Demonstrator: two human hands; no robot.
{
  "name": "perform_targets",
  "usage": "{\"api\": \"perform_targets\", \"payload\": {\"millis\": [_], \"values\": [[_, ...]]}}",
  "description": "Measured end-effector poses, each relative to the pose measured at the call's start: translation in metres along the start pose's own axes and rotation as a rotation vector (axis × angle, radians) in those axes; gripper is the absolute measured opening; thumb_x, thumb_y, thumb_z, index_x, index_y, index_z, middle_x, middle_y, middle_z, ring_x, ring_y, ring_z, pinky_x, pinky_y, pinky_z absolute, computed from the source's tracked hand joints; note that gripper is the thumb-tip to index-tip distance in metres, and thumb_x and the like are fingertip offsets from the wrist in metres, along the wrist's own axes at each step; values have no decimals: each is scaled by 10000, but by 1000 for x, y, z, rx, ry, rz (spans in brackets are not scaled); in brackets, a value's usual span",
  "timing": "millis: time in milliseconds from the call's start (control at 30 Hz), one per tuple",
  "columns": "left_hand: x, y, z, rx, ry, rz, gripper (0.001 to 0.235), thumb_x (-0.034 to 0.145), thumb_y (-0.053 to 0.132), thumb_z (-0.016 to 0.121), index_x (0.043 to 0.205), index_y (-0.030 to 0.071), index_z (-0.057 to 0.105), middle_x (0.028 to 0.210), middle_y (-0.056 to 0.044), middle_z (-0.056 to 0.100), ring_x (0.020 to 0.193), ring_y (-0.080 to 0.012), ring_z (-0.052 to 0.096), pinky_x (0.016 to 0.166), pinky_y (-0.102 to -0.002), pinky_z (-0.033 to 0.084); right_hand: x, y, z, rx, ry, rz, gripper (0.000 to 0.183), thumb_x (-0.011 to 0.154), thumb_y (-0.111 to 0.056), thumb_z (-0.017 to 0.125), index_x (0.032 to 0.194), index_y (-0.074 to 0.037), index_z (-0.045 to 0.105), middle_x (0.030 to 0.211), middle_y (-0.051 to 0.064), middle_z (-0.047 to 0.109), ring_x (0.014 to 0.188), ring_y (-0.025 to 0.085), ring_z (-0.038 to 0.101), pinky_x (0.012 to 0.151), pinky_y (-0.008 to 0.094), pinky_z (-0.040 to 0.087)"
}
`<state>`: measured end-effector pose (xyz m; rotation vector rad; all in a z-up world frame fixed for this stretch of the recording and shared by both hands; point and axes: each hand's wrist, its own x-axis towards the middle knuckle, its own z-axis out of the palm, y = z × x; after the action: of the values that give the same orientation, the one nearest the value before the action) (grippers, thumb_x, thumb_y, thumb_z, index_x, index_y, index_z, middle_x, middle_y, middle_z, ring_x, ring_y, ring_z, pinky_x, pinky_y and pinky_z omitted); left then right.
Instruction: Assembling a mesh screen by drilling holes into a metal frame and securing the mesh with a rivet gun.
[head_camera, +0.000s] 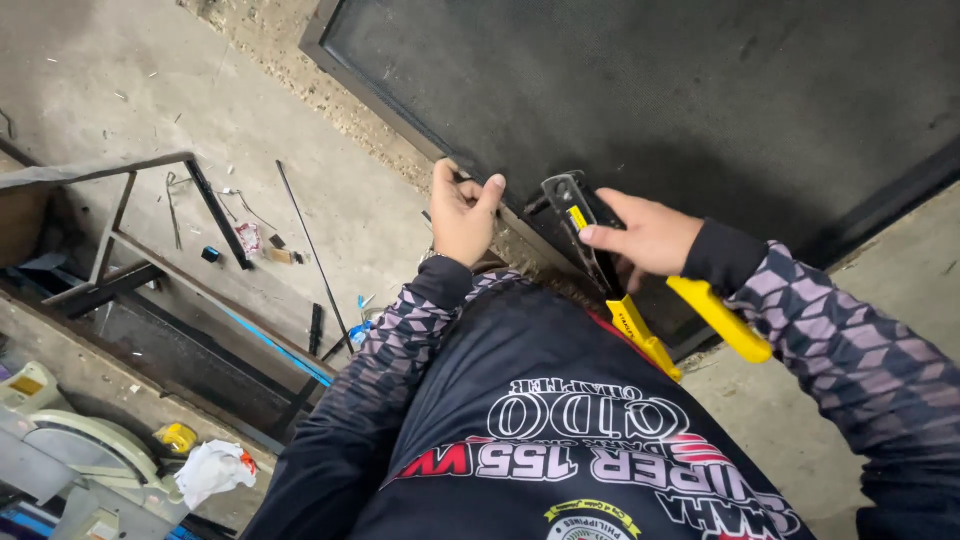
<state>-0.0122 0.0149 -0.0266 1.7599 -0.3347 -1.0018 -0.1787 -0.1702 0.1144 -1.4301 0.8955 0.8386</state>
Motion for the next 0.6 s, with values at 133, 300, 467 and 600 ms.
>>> {"api": "perform_targets", "payload": {"millis": [133, 300, 467, 600], "values": [[-2, 9, -2, 80, 27, -3, 421, 971, 195, 747, 1195, 129, 397, 663, -79, 662, 547, -124, 637, 467, -219, 511, 16, 24, 6, -280, 30, -88, 537, 964, -439, 587, 1375, -114, 471, 1157, 316, 696, 1068, 475, 691, 794, 562, 605], [-4, 14, 2, 67, 50, -1, 418, 959, 200, 754, 1193, 123, 417, 675, -91, 688, 512, -156, 666, 447, -233, 537, 11, 23, 26, -379, 99, -125, 482, 965, -484, 542, 1317, -178, 422, 1092, 259, 732, 1025, 430, 725, 824, 542, 591], [-2, 4, -2, 84, 54, 6, 439, 962, 219, 757, 1191, 133, 392, 675, -76, 684, 497, -147, 654, 440, -223, 525, 13, 19, 22, -338, 108, -113, 565, 967, -489, 540, 1391, -144, 396, 1105, 284, 725, 984, 440, 735, 803, 526, 597], [-1, 3, 1, 127, 96, -5, 475, 925, 205, 790, 1194, 140, 404, 646, -38, 662, 473, -141, 640, 446, -218, 525, 0, -13, -1, -129, 2, 37, 733, 952, -422, 560, 1553, -76, 324, 1198, 327, 660, 639, 322, 775, 531, 353, 616]]}}
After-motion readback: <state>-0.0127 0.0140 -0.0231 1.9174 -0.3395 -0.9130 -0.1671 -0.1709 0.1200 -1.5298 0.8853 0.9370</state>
